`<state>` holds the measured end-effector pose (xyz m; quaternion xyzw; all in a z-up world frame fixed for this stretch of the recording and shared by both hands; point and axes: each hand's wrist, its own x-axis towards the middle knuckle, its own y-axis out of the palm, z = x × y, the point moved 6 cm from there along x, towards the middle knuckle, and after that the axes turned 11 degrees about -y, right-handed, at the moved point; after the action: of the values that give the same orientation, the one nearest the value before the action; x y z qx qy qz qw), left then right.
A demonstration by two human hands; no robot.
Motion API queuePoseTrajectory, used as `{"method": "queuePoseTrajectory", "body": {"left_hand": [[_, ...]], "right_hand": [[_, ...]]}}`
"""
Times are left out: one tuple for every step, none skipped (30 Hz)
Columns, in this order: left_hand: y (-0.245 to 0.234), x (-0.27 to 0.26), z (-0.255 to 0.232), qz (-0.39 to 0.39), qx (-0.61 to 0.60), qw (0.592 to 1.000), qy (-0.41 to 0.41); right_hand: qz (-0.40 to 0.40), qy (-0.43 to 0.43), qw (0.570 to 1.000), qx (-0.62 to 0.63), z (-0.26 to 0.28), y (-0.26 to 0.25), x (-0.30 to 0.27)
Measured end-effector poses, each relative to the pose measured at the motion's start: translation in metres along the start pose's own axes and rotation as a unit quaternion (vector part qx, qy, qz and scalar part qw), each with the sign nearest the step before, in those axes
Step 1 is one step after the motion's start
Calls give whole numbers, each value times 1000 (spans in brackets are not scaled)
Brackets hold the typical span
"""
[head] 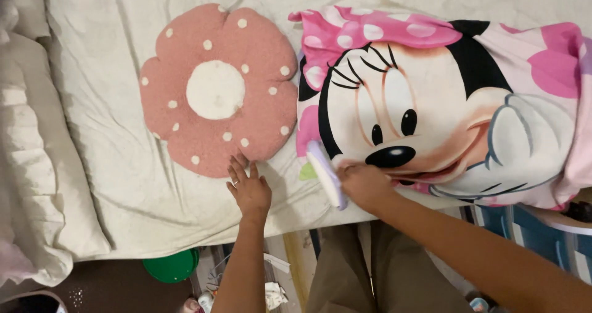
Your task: The recorder uses a lint roller to clean several pillows and a nursing pillow on a bed, including peeling off used sheets.
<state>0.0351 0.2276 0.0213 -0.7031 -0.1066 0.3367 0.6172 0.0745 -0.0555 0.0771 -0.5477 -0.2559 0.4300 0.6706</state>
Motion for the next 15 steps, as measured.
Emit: {"method": "queuePoseTrajectory", "body": {"left_hand": [[-3, 2, -1, -3, -1, 1000, 3], [-4, 3, -3, -1, -9, 1000, 5], [-5, 4, -6, 0, -16, 1000, 7], [-7, 7, -9, 0, -17, 1000, 10], [-11, 11, -10, -13, -38, 999, 3], [-15, 13, -10, -25, -57, 998, -4], [-13, 16, -11, -24, -57, 998, 0], [-16, 20, -11, -59, -94, 994, 1], [-20, 24, -11, -94, -131, 987, 2], [-24, 26, -15, -92, -131, 987, 6], [-32, 26, -21, -109, -143, 984, 20], [-39, 27, -25, -127, -155, 979, 32], [-39, 28, -28, -127, -155, 979, 35], [-42, 28, -31, -138, -169, 975, 46], [-45, 28, -36, -149, -183, 970, 58]], "right_hand": [[-3, 2, 1000, -3, 2, -4, 21], [50, 5, 998, 22, 4, -1, 40], [103, 9, 994, 48, 5, 3, 58], [102, 12, 994, 46, 2, -14, 62], [130, 21, 988, 81, -2, -26, 65], [156, 31, 980, 117, -3, -38, 67], [156, 35, 980, 117, -5, -54, 56], [116, 67, 982, 133, -10, -74, 46], [76, 98, 981, 148, -15, -94, 36], [75, 102, 981, 148, -22, -101, 12], [34, 147, 978, 144, -34, -113, -14], [-8, 190, 972, 139, -45, -124, -38], [-9, 192, 971, 139, -52, -135, -62], [-14, 264, 957, 118, -66, -147, -90], [-19, 334, 937, 96, -80, -159, -120]]}}
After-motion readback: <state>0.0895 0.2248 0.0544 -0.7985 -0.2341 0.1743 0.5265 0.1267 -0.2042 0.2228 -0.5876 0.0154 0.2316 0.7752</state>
